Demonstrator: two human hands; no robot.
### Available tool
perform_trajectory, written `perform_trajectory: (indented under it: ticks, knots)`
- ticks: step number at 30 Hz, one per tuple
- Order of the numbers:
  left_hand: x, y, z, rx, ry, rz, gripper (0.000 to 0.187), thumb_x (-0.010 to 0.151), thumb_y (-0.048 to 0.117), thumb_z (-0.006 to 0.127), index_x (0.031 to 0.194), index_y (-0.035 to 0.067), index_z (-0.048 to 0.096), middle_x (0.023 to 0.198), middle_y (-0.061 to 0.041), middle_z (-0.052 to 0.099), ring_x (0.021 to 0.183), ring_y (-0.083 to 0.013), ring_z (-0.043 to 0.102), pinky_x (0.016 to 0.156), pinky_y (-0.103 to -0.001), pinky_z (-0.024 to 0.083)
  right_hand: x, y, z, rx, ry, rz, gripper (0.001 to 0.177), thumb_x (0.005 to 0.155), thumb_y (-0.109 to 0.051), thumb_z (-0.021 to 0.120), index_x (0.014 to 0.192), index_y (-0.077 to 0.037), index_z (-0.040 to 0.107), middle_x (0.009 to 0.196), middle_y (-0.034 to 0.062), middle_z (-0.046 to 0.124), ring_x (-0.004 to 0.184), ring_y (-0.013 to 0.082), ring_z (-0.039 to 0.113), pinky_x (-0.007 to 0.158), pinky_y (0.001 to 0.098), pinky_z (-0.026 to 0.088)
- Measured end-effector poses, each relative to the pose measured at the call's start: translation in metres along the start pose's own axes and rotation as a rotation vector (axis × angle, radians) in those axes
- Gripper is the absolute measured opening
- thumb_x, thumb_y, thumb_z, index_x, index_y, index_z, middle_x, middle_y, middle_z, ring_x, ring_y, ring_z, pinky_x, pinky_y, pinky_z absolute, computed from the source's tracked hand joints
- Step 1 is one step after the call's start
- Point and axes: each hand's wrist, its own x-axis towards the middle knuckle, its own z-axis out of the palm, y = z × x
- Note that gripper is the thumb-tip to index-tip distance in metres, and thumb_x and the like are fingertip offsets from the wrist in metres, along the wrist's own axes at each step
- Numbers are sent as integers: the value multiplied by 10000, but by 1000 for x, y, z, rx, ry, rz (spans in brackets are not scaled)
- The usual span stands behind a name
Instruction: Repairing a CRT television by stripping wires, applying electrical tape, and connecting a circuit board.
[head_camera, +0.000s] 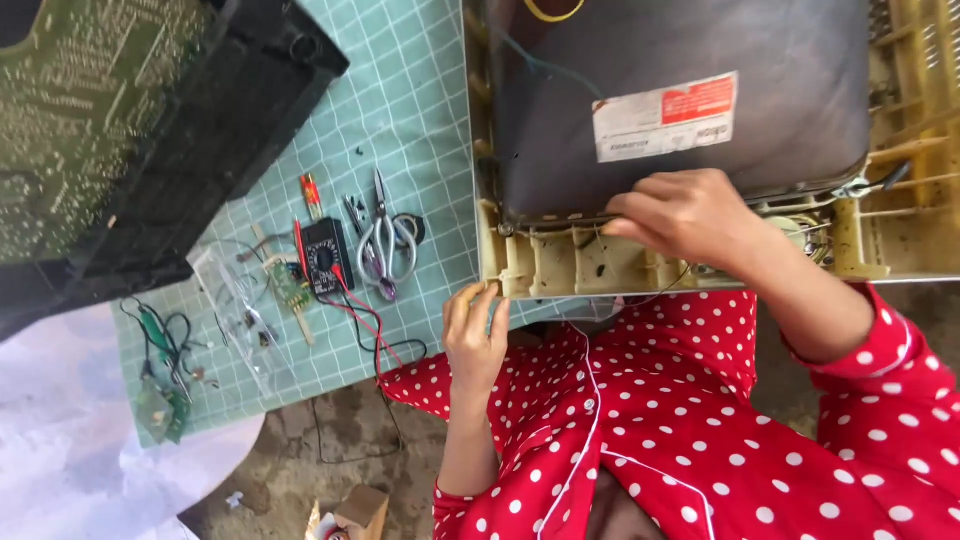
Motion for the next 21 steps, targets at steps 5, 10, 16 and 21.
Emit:
perform_trajectory:
  ticks: [5, 10, 16, 21]
  knots:
    - [-12, -15, 4, 13, -29, -74, 236, 927, 151, 749, 1122, 19, 735, 1121, -136, 664, 1048, -297, 653, 890, -391, 585, -27, -33, -14, 8, -14, 134, 304, 1058, -372, 560, 1043, -117, 725, 735, 39, 606, 628, 232, 634, 567, 368, 509]
    - [-15, -36, -8, 74, 25, -181, 239, 982, 173, 694, 1155, 10, 713, 1137, -129, 635, 1035, -318, 611, 867, -429, 567, -60, -52, -15, 32, -41, 194, 309, 1049, -313, 578, 1070, -44, 728, 777, 80, 653, 623, 256, 621, 579, 393, 458]
    - [-42, -76, -16, 167, 93, -320, 249, 985, 221, 687, 1145, 33, 724, 1121, -102, 654, 1023, -311, 618, 877, -440, 546, -90, -48, 1, 130, -94, 320, 211, 1066, -212, 586, 1098, -45, 709, 933, 90, 714, 807, 251, 695, 740, 377, 512]
    - [-63, -107, -28, 209, 53, -480, 305, 1000, 257, 634, 1159, 13, 722, 1113, -137, 669, 1038, -333, 629, 829, -465, 548, -99, -44, 10, 313, -56, 483, 258, 1084, -193, 588, 1114, 16, 736, 924, 109, 738, 804, 194, 692, 730, 314, 493]
